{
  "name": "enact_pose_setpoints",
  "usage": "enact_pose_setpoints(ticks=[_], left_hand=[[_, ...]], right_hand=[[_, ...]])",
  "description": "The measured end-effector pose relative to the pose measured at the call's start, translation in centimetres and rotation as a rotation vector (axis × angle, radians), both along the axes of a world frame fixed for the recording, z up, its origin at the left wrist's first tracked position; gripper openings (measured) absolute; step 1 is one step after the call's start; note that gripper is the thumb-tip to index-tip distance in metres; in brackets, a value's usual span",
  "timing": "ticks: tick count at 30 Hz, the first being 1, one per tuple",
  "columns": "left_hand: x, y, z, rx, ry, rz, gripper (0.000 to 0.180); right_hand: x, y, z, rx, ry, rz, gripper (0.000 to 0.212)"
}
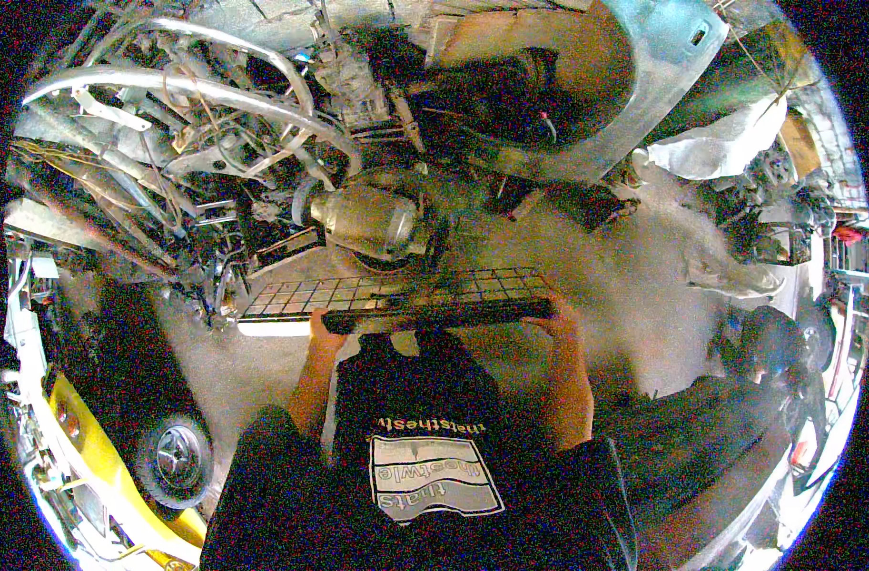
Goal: The person holds a rectangular metal grille and repeatedly rubs it against a rotating grinding wheel to clean or deburr its surface. The person adjusts the grille's orientation and position while maintaining contact with the wheel.
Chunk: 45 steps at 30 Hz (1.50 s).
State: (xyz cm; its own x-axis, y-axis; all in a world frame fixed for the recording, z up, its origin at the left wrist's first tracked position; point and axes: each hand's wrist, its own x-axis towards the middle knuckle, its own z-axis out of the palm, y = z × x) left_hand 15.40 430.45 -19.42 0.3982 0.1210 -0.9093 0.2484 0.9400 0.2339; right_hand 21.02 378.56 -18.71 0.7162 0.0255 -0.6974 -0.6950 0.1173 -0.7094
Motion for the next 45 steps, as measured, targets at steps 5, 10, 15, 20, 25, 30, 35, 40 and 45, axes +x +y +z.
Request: enact_pose_setpoints(ticks=[5, 10, 15, 20, 25, 30, 35, 40, 45], left_hand=[[0.3, 2.5, 0.6, 0.084, 0.142, 0.09, 0.02], [0.4, 5.3, 1.3, 0.025, -0.031, 0.013, 0.015], [1.0, 6.1, 2.3, 0.072, -0.013, 0.024, 0.014], [2.6, 4.2, 2.7, 0.086, 0.057, 0.097, 0.014], [3.6, 2.5, 0.5, -0.009, 0.012, 0.033, 0.02], [3.9, 0.4, -1.8, 0.047, -0.013, -0.123, 0.028], [4.8, -3.1, -0.9, -0.095, 0.076, 0.004, 0.034], [4.7, -5.8, 0.1, -0.126, 0.056, 0.003, 0.03], [3.7, -7.1, -0.5, -0.147, 0.187, -0.011, 0.033]], right_hand=[[1.3, 4.3, 1.8, -0.184, 0.063, 0.2, 0.023], [1.0, 6.5, -0.6, 0.065, 0.186, -0.025, 0.022], [1.5, 7.1, -2.7, 0.222, 0.217, -0.139, 0.022], [1.6, 6.6, 0.0, 0.15, 0.328, -0.234, 0.022], [2.2, 5.0, 3.8, -0.035, 0.355, -0.121, 0.033], [2.2, 2.4, 5.4, -0.004, 0.361, -0.144, 0.044], [0.6, -0.7, 5.1, -0.332, -0.078, 0.186, 0.037], [1.1, -4.3, 4.0, -0.278, -0.059, 0.214, 0.025], [0.4, -7.2, 2.8, -0.187, -0.106, 0.108, 0.022]])
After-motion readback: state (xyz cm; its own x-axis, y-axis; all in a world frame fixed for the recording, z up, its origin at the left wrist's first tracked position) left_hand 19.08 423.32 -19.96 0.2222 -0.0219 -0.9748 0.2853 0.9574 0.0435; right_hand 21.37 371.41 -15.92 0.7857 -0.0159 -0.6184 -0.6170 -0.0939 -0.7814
